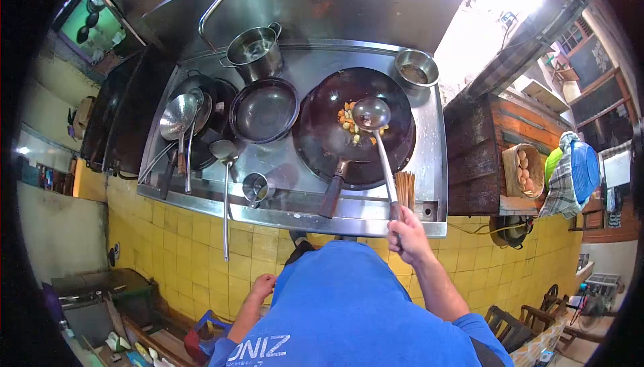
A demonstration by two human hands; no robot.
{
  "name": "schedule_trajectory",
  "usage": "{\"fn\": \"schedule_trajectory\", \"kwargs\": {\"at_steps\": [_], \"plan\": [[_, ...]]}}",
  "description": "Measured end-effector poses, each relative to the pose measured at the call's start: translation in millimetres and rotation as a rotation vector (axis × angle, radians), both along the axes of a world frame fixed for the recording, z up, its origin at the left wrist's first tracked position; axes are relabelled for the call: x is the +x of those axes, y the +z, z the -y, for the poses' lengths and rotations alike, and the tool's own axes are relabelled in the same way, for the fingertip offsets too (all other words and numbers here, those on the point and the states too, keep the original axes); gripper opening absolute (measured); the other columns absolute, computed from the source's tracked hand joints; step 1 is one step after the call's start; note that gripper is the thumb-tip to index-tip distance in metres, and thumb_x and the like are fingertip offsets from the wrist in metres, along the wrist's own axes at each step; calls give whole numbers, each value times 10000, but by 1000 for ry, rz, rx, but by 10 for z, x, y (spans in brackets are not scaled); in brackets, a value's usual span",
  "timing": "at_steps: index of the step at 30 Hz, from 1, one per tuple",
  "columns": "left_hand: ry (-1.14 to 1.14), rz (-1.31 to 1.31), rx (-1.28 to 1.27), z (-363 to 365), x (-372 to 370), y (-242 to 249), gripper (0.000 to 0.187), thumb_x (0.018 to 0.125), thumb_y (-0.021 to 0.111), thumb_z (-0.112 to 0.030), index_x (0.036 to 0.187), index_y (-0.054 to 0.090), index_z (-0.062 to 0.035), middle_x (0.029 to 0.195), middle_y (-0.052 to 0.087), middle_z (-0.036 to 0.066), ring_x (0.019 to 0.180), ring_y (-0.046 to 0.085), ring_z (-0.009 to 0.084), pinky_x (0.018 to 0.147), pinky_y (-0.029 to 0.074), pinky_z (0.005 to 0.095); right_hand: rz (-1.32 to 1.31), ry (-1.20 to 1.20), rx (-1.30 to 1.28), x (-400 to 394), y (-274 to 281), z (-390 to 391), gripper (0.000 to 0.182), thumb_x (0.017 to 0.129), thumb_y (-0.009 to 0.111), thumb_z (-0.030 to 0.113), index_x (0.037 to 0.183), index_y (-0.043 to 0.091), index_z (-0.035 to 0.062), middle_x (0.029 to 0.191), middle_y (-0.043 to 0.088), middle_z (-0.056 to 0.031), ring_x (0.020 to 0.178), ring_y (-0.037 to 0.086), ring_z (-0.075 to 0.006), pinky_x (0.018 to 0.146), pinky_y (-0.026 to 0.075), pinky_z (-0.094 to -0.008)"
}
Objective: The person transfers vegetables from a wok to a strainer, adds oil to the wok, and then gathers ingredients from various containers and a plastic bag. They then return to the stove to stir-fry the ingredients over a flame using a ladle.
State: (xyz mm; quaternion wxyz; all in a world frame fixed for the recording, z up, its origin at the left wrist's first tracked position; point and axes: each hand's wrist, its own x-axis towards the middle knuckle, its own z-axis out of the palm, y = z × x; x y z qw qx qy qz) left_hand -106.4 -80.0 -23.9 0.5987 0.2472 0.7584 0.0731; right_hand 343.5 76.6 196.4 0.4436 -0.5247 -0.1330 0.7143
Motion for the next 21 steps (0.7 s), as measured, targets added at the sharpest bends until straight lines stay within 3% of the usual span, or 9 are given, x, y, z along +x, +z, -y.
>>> {"fn": "schedule_trajectory", "kwargs": {"at_steps": [4, 6, 7, 9, 10, 12, 13, 16, 21], "plan": [[-132, -83, 104, 192, 55, 32, 268, 895, 615, -291, 937, 688, -36, 768, 644, 20, 684, 575, 112, 583, 480, 283, -26, -37, 24, 69, -149, 8, 369, 858, 494, -3, 1207, 413, 84, 724, 463, -16, 445, 435, -95, 345, 336, -260], [-66, 1, 109, 284, 2, -38, 268, 894, 613, -294, 942, 690, -41, 773, 647, 19, 682, 575, 114, 584, 481, 289, 142, 3, 63, 100, -229, 9, 371, 861, 494, 1, 1219, 412, 59, 735, 462, -21, 446, 437, -87, 334, 330, -259], [-3, 87, 109, 330, -40, -95, 268, 893, 610, -296, 947, 692, -46, 777, 650, 17, 681, 574, 115, 585, 481, 296, 334, 155, 109, 260, -258, 4, 456, 848, 507, 15, 1287, 384, 11, 779, 531, -96, 562, 563, -173, 426, 445, -345], [-13, 81, 59, 374, -169, -224, 259, 887, 613, -291, 966, 687, -55, 801, 655, 16, 704, 588, 123, 591, 481, 296, 1264, 282, 609, 430, -834, 52, 572, 833, 544, 42, 1361, 332, -23, 878, 578, -212, 777, 632, -332, 639, 515, -454], [-22, 75, 7, 382, -251, -320, 253, 881, 616, -285, 985, 683, -64, 826, 659, 15, 726, 601, 130, 597, 482, 295, 1269, 278, 604, 372, -784, 45, 572, 833, 544, 42, 1361, 332, -23, 878, 578, -212, 777, 632, -332, 639, 515, -454], [41, 115, -39, 395, -429, -697, 260, 878, 617, -287, 1016, 672, -74, 860, 660, 12, 748, 607, 135, 606, 482, 300, 1458, 344, 425, 194, -598, -22, 640, 829, 558, 81, 1403, 295, -21, 970, 570, -283, 937, 583, -442, 814, 477, -510], [111, 150, -88, 409, -483, -809, 273, 874, 617, -289, 1047, 662, -83, 893, 660, 9, 770, 613, 140, 615, 482, 304, 1467, 344, 415, 134, -599, -27, 640, 829, 558, 81, 1403, 295, -21, 970, 570, -283, 937, 583, -442, 814, 477, -510], [21, 92, -93, 96, -375, -480, 276, 872, 619, -302, 1046, 642, -90, 916, 647, 3, 795, 613, 144, 626, 481, 314, 1550, 499, 306, 60, -634, 31, 593, 843, 528, 110, 1395, 329, 21, 1020, 558, -262, 877, 595, -438, 767, 493, -518], [50, 143, -44, -161, -318, -504, 262, 867, 624, -313, 997, 639, -86, 914, 648, 11, 806, 615, 145, 627, 484, 326, 1645, 714, 179, 244, -80, 76, 582, 836, 515, 89, 1393, 347, 55, 1024, 563, -259, 862, 604, -444, 740, 505, -509]]}}
